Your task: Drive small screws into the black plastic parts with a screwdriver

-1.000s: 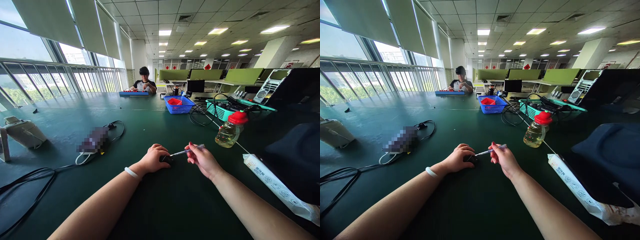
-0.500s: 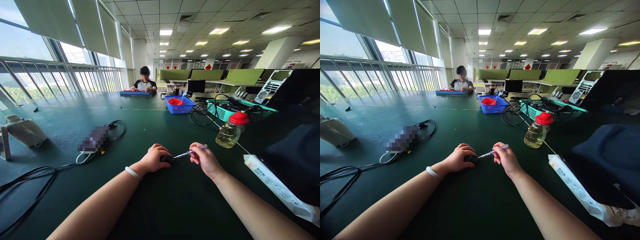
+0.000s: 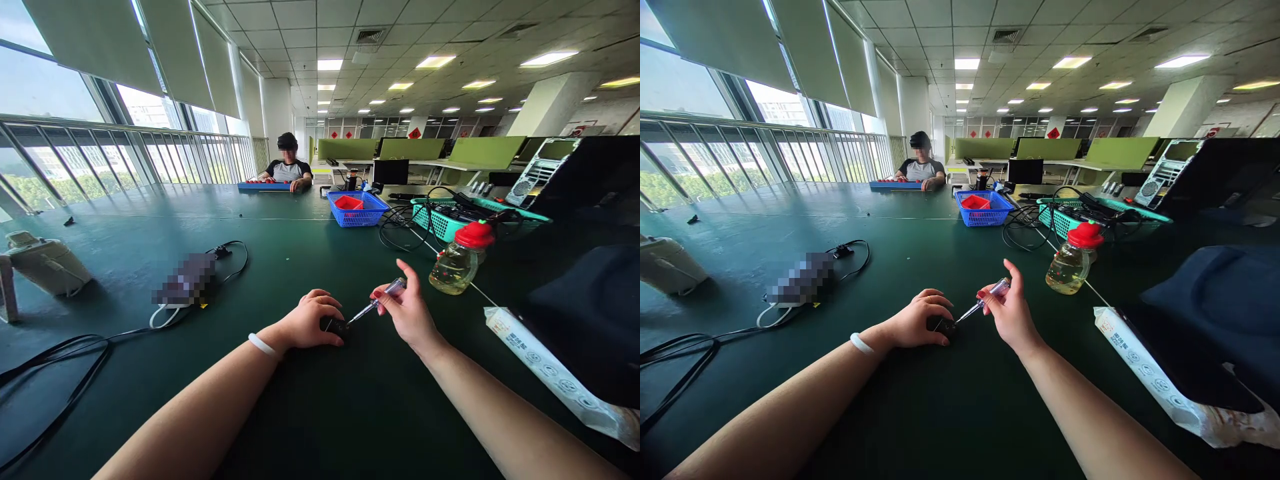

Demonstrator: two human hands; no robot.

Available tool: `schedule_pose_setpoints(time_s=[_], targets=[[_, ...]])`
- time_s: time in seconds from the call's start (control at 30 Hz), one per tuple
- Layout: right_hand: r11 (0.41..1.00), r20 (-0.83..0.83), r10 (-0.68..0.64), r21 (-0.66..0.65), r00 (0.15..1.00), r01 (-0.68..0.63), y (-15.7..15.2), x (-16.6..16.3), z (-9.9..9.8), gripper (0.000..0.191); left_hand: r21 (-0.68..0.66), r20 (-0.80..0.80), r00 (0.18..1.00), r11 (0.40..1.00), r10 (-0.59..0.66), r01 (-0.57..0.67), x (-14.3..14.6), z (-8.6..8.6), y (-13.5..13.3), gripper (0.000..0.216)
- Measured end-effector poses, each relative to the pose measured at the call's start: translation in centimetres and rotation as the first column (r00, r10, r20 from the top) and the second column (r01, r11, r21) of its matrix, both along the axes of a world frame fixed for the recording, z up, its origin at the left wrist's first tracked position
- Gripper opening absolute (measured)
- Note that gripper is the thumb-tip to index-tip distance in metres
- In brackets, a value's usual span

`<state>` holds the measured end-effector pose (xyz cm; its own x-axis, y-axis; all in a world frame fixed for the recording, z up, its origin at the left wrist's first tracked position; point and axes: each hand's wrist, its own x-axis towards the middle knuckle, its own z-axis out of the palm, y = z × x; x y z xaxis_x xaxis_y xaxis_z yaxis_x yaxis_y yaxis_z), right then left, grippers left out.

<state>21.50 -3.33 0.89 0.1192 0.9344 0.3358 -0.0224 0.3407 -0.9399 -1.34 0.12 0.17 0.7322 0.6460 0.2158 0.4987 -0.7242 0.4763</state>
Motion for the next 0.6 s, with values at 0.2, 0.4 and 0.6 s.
schedule_pose_setpoints(time_s=[0.2, 0.4, 0.6], targets=[[1.0, 0.009, 0.017, -0.009, 1.0, -0.017, -0.1, 0.5, 0.2, 0.055, -0.02, 0.014, 0.998, 0.998, -0.06, 0.061, 0.1, 0.0, -0.3, 0.043], [0.978, -0.201, 0.1, -0.16, 0.974, -0.133, 0.3, 1.2, 0.8, 0.06, -0.038, 0.012, 0.998, 0.997, -0.064, 0.064, 0.1, 0.2, -0.3, 0.043], [0.973, -0.194, 0.085, -0.195, 0.977, -0.124, 0.5, 1.0, 0.3, 0.057, -0.036, 0.011, 0.998, 0.997, -0.066, 0.066, 0.1, 0.2, -0.3, 0.043]])
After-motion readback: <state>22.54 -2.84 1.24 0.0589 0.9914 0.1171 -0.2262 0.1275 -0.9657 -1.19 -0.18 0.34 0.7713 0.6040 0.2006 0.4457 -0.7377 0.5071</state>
